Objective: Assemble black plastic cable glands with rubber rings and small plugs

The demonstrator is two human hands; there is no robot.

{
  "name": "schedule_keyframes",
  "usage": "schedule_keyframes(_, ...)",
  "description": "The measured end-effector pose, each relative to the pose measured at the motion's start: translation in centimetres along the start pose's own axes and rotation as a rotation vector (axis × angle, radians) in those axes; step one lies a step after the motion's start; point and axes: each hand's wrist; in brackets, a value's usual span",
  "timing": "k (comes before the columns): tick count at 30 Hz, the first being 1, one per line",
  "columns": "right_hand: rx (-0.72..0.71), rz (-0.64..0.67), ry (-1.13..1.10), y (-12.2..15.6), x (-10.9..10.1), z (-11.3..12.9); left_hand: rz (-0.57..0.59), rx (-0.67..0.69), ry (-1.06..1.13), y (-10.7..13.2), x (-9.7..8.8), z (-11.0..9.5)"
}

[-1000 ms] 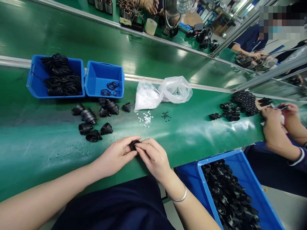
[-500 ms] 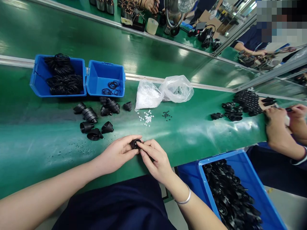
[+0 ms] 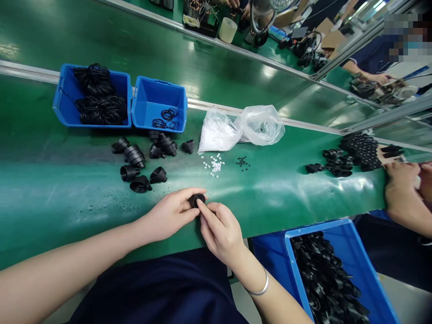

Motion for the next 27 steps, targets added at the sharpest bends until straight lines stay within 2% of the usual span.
schedule_keyframes(15, 0.009, 0.069, 0.158, -0.57, -0.39, 0.64, 0.003, 0.112, -0.173, 0.14, 0.06, 0.15)
schedule_keyframes(19, 0.046, 0.064, 0.028, -0.37, -0.27, 0.40, 0.037, 0.059, -0.106, 0.11, 0.00, 0.02)
schedule_keyframes(23, 0.091, 0.048, -0.106, 0.15, -0.18, 0.15, 0.020, 0.055, -0.054, 0.09, 0.03, 0.15)
schedule_keyframes(27, 0.096, 0.038, -0.136, 0.33, -0.14, 0.12, 0.006, 0.072, -0.029, 0.11, 0.06, 0.39)
Point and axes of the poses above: each hand's wrist, its own y-axis away from the middle knuckle, its own x-axis out of the palm, z = x × y, and after that the axes turned 13 degrees about x, right-handed
